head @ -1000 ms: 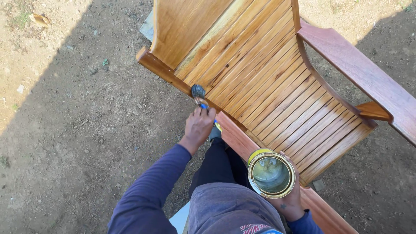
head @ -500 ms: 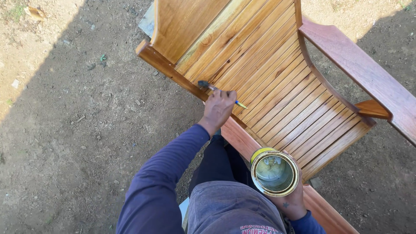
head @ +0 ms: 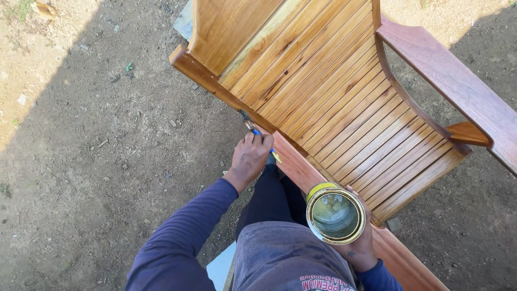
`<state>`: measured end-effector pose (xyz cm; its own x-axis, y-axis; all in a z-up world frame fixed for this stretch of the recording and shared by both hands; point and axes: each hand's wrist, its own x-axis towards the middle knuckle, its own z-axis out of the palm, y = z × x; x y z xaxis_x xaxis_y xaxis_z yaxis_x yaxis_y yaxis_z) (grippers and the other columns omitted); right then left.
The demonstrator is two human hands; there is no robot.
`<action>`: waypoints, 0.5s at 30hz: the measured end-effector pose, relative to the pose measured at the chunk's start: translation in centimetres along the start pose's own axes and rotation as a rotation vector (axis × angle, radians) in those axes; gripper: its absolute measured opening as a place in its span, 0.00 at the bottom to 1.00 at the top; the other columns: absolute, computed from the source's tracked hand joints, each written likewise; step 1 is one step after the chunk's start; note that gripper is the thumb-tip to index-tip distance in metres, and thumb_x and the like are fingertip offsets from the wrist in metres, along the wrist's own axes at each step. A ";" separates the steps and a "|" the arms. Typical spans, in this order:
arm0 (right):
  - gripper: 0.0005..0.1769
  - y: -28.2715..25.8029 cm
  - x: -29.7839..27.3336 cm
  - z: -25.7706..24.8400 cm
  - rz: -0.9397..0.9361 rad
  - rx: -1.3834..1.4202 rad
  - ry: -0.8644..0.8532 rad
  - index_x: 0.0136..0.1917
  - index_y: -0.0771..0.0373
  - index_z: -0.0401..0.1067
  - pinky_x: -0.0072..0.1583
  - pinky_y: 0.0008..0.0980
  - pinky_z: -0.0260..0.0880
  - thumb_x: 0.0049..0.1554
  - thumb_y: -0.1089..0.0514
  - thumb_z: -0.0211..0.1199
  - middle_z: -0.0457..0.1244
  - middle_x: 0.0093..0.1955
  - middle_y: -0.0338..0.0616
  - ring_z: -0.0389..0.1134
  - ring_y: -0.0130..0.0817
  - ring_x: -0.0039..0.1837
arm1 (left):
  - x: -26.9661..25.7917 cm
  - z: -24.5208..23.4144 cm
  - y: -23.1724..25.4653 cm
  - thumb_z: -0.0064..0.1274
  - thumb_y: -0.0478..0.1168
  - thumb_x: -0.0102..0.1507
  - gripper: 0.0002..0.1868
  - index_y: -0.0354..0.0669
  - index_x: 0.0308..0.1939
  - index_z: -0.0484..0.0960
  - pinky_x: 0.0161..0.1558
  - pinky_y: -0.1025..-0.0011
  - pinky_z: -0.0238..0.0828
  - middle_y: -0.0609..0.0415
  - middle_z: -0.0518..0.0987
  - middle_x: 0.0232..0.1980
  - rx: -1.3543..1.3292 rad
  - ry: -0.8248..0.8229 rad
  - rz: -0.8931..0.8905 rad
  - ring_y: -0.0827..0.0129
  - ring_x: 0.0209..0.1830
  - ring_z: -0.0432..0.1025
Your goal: The person applies a wood stain to a wooden chair using a paintbrush. They repeatedly dip the brush into a can of stain and brush the slats and frame of the chair, working methodically across the surface.
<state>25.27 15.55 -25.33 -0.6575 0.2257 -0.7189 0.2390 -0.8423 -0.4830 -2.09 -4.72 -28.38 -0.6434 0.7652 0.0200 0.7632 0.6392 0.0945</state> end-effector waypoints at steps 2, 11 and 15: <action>0.38 -0.4 -0.3 0.6 -0.108 -0.192 -0.084 0.78 0.55 0.53 0.72 0.45 0.60 0.57 0.49 0.55 0.58 0.73 0.42 0.58 0.35 0.73 | -0.6 0.2 0.1 0.51 0.35 0.61 0.08 0.41 0.43 0.74 0.39 0.62 0.75 0.49 0.78 0.36 -0.036 -0.048 -0.003 0.57 0.42 0.74; 0.33 -1.1 0.1 1.0 0.125 0.230 0.130 0.78 0.54 0.58 0.68 0.42 0.63 0.65 0.39 0.47 0.61 0.70 0.41 0.61 0.35 0.71 | 1.2 -0.9 -1.1 0.53 0.34 0.58 0.09 0.41 0.42 0.74 0.38 0.63 0.76 0.45 0.79 0.39 0.064 -0.179 0.113 0.57 0.42 0.75; 0.34 -1.0 -0.1 1.1 -0.058 -0.033 0.003 0.78 0.54 0.56 0.69 0.44 0.62 0.61 0.44 0.52 0.60 0.71 0.43 0.60 0.36 0.72 | 1.5 -4.7 -1.0 0.55 0.35 0.60 0.07 0.43 0.40 0.74 0.37 0.62 0.78 0.45 0.80 0.39 0.069 -0.132 -0.092 0.55 0.43 0.77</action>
<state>24.32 15.86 -24.25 -0.6689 0.2749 -0.6907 0.2241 -0.8113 -0.5400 -4.10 -4.56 -23.76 -0.7010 0.7035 -0.1169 0.7065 0.7074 0.0212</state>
